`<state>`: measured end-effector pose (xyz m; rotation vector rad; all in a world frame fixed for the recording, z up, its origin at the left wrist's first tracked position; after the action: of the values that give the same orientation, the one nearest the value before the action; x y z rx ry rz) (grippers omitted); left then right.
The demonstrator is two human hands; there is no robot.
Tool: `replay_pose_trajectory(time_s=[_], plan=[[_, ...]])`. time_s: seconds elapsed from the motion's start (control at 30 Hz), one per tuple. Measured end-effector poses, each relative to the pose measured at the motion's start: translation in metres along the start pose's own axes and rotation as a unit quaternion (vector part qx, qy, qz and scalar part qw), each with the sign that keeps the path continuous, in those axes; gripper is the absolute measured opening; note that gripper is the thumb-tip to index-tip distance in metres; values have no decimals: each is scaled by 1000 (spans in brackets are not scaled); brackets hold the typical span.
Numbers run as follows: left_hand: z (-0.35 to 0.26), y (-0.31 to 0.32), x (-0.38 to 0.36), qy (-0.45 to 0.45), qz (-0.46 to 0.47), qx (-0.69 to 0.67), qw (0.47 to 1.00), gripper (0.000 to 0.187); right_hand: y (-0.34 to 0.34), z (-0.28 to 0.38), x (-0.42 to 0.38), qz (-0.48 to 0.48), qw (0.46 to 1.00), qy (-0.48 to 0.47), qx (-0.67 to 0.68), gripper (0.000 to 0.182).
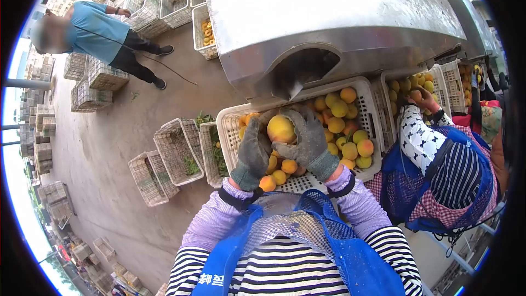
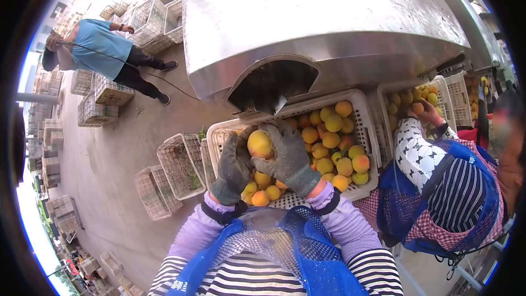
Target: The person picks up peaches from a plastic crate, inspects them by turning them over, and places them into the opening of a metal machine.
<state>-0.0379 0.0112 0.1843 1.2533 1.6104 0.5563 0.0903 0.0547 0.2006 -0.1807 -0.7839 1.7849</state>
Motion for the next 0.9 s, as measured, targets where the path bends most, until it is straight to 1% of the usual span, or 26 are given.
replay_pose_trajectory(time_s=[0.03, 0.1, 0.2, 0.3, 0.33, 0.4, 0.5, 0.53, 0.6, 0.63, 0.7, 0.77, 0.8, 0.87, 0.9], plan=[[-1, -3, -2, 7, -20, 76, 997, 54, -5, 1, 2, 4, 998, -45, -31, 71], [-7, -10, -6, 21, -57, 226, 972, 53, -11, 2, 5, 10, 986, -137, -94, 71], [-8, -13, 2, -19, -40, 219, 975, 52, -15, -1, 4, -31, 984, -168, -42, 71], [-6, -14, 7, 77, 0, 220, 972, 55, -31, 8, 4, -122, 990, -46, -55, 78], [-6, -10, 7, 108, 7, 219, 970, 57, -27, 5, 5, -109, 991, -27, -71, 78], [-6, 0, 9, 133, 3, 247, 960, 57, -18, -1, 6, -84, 991, 11, -104, 78], [-10, 6, 22, 194, -25, 296, 935, 51, -16, 1, 21, -132, 976, -20, -173, 78], [-12, 5, 25, 216, -37, 314, 924, 48, -12, -3, 27, -125, 975, 0, -183, 77], [-14, 0, 22, 231, -83, 321, 915, 48, -1, -19, 43, -113, 972, 38, -205, 75], [-15, -4, 20, 239, -106, 324, 909, 48, 7, -31, 52, -119, 971, 30, -204, 74], [-16, -21, 20, 205, -123, 331, 913, 48, 23, -55, 73, -130, 970, 16, -202, 72], [-11, -47, 23, 170, -150, 355, 907, 48, 34, -67, 104, -124, 983, 59, -125, 71], [-7, -55, 24, 149, -166, 341, 913, 48, 38, -72, 112, -121, 985, 83, -87, 70], [2, -69, 30, 108, -194, 310, 925, 48, 25, -55, 121, -146, 982, 5, -121, 65], [11, -78, 34, 122, -205, 322, 916, 47, 14, -45, 122, -157, 977, -32, -139, 62]])
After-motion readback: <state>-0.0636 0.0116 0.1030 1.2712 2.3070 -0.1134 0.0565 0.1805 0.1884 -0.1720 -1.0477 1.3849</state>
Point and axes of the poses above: each hand's wrist, its own x-axis towards the middle knuckle, its own y-axis out of the palm, z = x × y, the point moved 3 cm from there along x, towards the middle knuckle, and after that the axes turned 8 degrees about -z, right-handed, at the moved point
